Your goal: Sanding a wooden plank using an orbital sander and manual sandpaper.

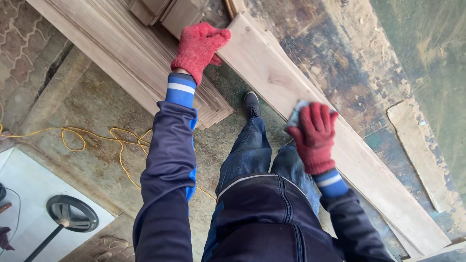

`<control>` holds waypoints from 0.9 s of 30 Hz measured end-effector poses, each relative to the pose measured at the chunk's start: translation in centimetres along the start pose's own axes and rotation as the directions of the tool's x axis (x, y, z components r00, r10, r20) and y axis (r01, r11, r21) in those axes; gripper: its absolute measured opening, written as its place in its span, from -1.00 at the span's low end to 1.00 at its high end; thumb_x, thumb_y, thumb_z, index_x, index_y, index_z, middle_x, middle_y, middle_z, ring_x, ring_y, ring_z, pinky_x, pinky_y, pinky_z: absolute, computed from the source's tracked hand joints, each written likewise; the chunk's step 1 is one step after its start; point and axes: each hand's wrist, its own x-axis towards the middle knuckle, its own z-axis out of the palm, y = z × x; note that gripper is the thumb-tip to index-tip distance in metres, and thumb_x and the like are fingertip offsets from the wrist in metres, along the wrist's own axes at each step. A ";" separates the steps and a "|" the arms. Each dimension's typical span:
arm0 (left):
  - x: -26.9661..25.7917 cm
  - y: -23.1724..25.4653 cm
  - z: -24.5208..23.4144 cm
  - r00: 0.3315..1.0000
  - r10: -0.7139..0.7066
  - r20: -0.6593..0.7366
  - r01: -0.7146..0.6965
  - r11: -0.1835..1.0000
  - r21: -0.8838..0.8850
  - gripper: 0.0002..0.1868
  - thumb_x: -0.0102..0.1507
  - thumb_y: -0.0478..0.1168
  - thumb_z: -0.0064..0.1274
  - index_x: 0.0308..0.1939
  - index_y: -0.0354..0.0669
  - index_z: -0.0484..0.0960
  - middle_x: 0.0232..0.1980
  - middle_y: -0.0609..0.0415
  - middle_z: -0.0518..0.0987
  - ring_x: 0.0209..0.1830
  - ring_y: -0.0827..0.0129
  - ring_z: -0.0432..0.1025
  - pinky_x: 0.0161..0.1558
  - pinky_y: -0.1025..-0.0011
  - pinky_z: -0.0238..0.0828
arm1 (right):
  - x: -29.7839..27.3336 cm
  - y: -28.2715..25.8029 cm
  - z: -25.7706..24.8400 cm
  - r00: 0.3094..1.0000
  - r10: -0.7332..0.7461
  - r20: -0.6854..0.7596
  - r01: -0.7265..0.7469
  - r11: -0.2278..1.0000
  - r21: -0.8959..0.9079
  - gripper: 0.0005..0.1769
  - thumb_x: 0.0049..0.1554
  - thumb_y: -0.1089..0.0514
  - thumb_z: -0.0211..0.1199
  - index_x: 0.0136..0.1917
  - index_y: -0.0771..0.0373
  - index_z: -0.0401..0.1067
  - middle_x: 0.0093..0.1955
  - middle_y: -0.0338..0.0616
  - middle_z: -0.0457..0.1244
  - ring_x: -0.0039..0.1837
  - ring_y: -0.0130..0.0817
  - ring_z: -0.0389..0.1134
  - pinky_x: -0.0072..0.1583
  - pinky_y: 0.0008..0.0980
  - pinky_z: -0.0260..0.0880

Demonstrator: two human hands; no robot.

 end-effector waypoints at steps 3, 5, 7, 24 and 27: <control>0.5 -0.4 -0.2 1.000 -0.001 -0.017 0.002 0.998 0.058 -0.74 0.16 -0.06 0.39 -0.28 -0.16 0.75 -0.46 0.18 0.61 -0.67 0.53 0.47 -0.61 0.61 0.62 | 4.4 -2.6 3.6 0.998 -0.036 -0.046 0.037 0.999 0.021 -0.28 0.09 -0.10 0.47 0.39 0.32 0.40 0.46 0.15 0.20 0.51 0.24 0.17 0.50 0.31 0.07; 1.5 -1.7 -0.5 0.997 0.074 0.003 -0.074 0.990 0.120 -0.74 0.18 -0.03 0.38 -0.29 -0.13 0.75 -0.46 0.19 0.60 -0.64 0.56 0.45 -0.60 0.63 0.59 | 7.0 -4.4 5.7 0.999 -0.024 -0.037 0.024 1.000 0.000 -0.26 0.11 -0.13 0.47 0.41 0.30 0.38 0.49 0.14 0.18 0.54 0.23 0.14 0.53 0.31 -0.01; 1.9 -2.4 -0.6 0.989 0.144 0.023 -0.146 0.972 0.182 -0.72 0.19 0.01 0.38 -0.30 -0.11 0.75 -0.47 0.21 0.60 -0.60 0.59 0.43 -0.59 0.64 0.57 | 9.6 -6.0 7.4 1.000 -0.012 -0.026 0.012 1.000 -0.017 -0.24 0.13 -0.15 0.47 0.44 0.27 0.37 0.52 0.14 0.16 0.56 0.22 0.11 0.57 0.32 -0.09; 0.0 -2.6 0.3 0.994 0.020 0.105 0.003 0.976 -0.220 -0.86 0.26 -0.24 0.25 -0.11 -0.11 0.76 -0.31 0.22 0.66 -0.40 0.57 0.52 -0.43 0.54 0.66 | 12.4 -7.3 8.6 1.000 0.004 0.017 -0.006 0.997 0.075 -0.30 0.25 -0.05 0.42 0.55 0.17 0.29 0.63 -0.01 0.05 0.66 0.13 0.00 0.64 0.25 -0.14; -0.6 -1.6 1.0 0.998 -0.036 0.044 0.046 0.966 -0.254 -0.80 0.22 -0.26 0.28 -0.09 -0.20 0.76 -0.30 0.15 0.71 -0.52 0.54 0.50 -0.52 0.53 0.64 | 10.2 -5.7 7.4 1.000 -0.004 0.012 0.004 0.999 -0.048 -0.24 0.25 -0.19 0.41 0.56 0.16 0.27 0.62 -0.01 0.06 0.64 0.08 0.02 0.63 0.18 -0.07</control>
